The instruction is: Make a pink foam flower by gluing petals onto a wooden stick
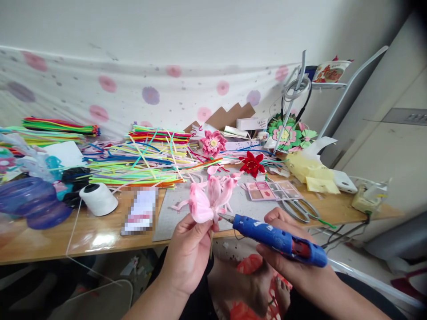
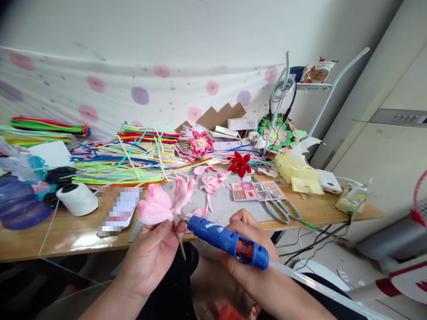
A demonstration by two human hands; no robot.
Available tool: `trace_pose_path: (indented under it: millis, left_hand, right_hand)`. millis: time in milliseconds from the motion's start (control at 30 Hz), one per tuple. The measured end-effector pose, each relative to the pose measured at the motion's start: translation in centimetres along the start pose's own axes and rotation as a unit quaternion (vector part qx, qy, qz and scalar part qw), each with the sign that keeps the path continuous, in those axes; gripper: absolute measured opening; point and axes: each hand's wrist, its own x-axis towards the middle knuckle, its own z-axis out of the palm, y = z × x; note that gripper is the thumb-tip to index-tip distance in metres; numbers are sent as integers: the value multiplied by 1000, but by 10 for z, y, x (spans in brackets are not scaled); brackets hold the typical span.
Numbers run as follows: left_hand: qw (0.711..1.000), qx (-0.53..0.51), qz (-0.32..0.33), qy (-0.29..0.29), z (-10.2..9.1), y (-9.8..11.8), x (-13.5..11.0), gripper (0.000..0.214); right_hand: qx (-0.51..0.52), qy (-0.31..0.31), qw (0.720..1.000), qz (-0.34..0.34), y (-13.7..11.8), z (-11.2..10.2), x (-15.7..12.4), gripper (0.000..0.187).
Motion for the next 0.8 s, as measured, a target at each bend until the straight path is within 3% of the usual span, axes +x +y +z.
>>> trace_pose_path:
  millis: [400, 633, 800]
  left_hand:
    - [1000, 2, -2, -5, 0, -2, -1, 4]
    - [1000, -9, -10, 5, -1, -3, -1, 5]
    - [1000, -3, -19, 5, -1, -4, -2, 6]
  right_hand:
    - [-17, 12, 1000, -23, 0, 5, 1, 19]
    - [-36, 32, 996, -78, 9, 9, 0, 19]
    - [-12, 41, 998, -42, 3, 6, -1, 9]
